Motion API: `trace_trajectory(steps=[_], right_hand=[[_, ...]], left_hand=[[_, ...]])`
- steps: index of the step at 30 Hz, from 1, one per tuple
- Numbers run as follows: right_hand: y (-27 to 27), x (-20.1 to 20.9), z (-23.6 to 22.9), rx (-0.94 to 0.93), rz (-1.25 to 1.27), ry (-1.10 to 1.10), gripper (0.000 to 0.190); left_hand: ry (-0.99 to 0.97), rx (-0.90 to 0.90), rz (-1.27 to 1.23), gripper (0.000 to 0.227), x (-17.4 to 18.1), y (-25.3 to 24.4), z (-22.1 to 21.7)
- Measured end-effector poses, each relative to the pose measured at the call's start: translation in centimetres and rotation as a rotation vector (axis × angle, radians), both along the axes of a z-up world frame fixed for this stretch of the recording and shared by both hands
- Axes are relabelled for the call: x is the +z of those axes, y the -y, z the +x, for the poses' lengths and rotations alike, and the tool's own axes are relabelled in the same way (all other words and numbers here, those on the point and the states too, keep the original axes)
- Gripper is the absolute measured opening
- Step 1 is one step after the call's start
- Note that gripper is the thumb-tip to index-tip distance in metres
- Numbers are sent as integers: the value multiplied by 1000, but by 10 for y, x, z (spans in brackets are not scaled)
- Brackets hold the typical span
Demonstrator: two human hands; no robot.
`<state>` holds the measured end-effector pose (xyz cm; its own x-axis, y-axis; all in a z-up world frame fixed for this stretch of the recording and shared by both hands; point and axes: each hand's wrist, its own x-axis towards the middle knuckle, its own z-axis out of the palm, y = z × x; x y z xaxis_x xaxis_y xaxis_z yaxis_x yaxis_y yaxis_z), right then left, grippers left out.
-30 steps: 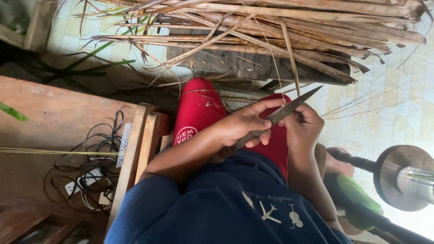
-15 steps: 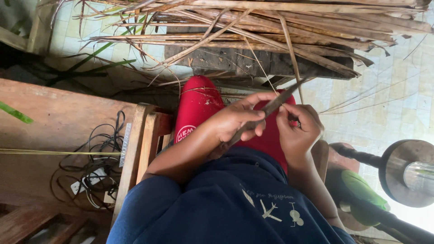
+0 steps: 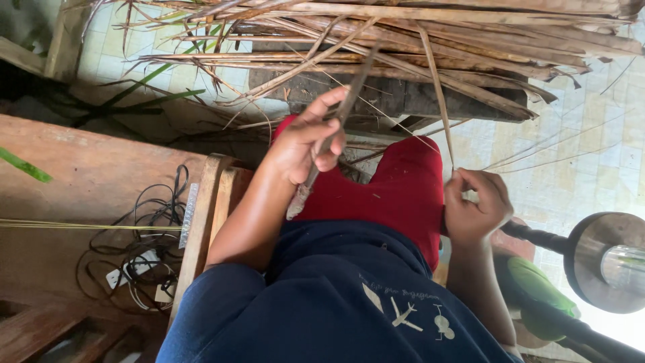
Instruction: Stripping and cleaning individual plant fibers using a handheld knife
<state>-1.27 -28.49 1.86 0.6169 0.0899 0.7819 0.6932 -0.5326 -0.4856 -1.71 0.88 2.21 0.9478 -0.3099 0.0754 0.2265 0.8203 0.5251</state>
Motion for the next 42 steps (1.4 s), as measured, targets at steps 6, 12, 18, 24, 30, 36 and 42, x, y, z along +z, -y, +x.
trace_trajectory(steps=[6, 12, 18, 24, 30, 36, 42], right_hand=[[38, -15, 15, -188, 95, -41, 17], [15, 12, 15, -107, 1186, -929, 10], [-25, -3, -1, 323, 832, -1017, 10], [-38, 25, -11, 339, 535, -900, 5], [-37, 35, -17, 287, 378, -854, 9], [-40, 30, -17, 263, 367, -800, 8], [-47, 32, -18, 268, 370, -786, 7]], left_hand=[[-81, 119, -47, 47, 14, -33, -9], [62, 207, 260, 52, 7, -14, -15], [102, -281, 115, 63, 13, 61, -33], [52, -336, 63, 55, -1, 75, -27], [-14, -278, 10, 55, 0, 65, -23], [-47, -354, -94, 55, -3, 73, -27], [-97, -364, -124, 58, 8, 69, -29]])
